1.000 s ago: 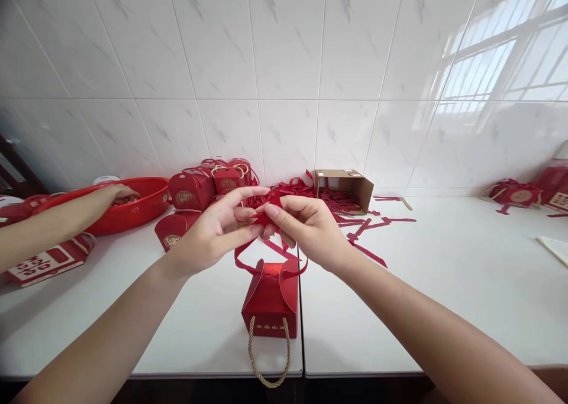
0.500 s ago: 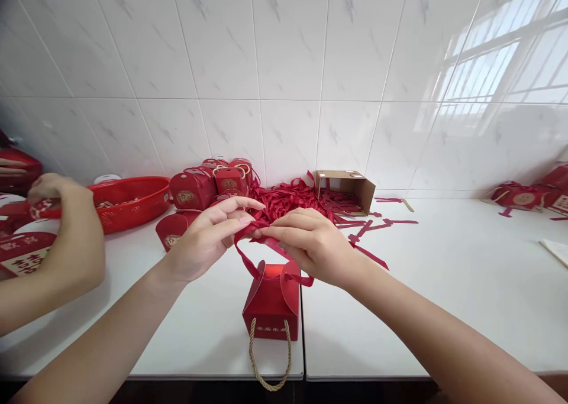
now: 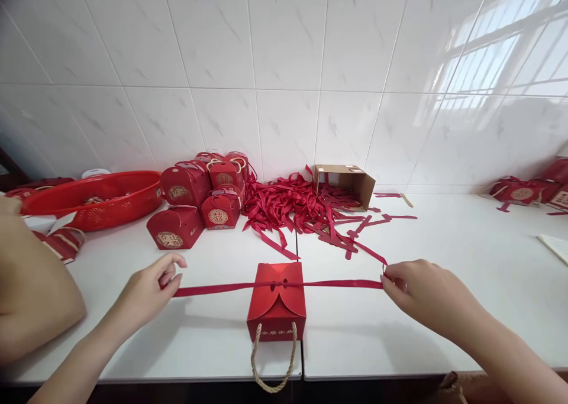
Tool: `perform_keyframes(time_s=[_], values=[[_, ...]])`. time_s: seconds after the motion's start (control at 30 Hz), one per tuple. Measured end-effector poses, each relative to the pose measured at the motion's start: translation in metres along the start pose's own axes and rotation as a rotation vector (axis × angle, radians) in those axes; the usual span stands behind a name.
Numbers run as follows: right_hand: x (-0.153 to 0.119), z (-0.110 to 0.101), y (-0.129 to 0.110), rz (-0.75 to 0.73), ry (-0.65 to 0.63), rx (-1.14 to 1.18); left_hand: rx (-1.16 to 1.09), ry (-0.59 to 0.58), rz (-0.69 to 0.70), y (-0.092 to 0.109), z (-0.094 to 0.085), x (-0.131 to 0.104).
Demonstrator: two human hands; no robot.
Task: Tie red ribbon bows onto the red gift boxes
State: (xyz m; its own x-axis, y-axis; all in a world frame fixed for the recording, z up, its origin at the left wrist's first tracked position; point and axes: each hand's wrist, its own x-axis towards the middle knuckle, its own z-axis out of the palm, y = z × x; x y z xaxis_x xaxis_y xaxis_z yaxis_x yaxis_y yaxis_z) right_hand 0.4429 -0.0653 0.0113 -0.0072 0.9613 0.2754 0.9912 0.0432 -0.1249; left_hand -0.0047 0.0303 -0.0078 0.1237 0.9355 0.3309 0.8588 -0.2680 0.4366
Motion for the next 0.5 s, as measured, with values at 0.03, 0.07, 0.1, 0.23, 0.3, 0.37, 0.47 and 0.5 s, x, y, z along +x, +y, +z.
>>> perform_keyframes(time_s=[0.03,0.07,0.1,0.23,0.3,0.37,0.47,0.5], values=[[0.0,0.006,0.005,-0.002,-0.071,0.009,-0.001,-0.086,0.032,-0.005,0.005,0.0],[0.001,0.012,0.006,-0.011,-0.119,0.015,-0.01,-0.144,0.081,-0.006,0.01,0.0],[0.003,0.016,0.004,-0.017,-0.138,0.026,-0.027,-0.17,0.135,-0.003,0.015,0.001],[0.018,0.021,-0.03,-0.034,-0.11,0.256,-0.235,-0.133,0.219,0.037,0.027,0.0],[0.023,0.023,-0.053,-0.062,-0.166,0.425,-0.381,-0.179,0.21,0.063,0.033,-0.003],[0.023,0.027,-0.073,-0.069,-0.241,0.553,-0.486,-0.221,0.203,0.083,0.039,-0.007],[0.021,0.036,-0.093,-0.052,-0.347,0.712,-0.553,-0.225,0.193,0.1,0.052,-0.011],[0.019,0.039,-0.097,-0.043,-0.369,0.759,-0.568,-0.217,0.181,0.103,0.056,-0.012]])
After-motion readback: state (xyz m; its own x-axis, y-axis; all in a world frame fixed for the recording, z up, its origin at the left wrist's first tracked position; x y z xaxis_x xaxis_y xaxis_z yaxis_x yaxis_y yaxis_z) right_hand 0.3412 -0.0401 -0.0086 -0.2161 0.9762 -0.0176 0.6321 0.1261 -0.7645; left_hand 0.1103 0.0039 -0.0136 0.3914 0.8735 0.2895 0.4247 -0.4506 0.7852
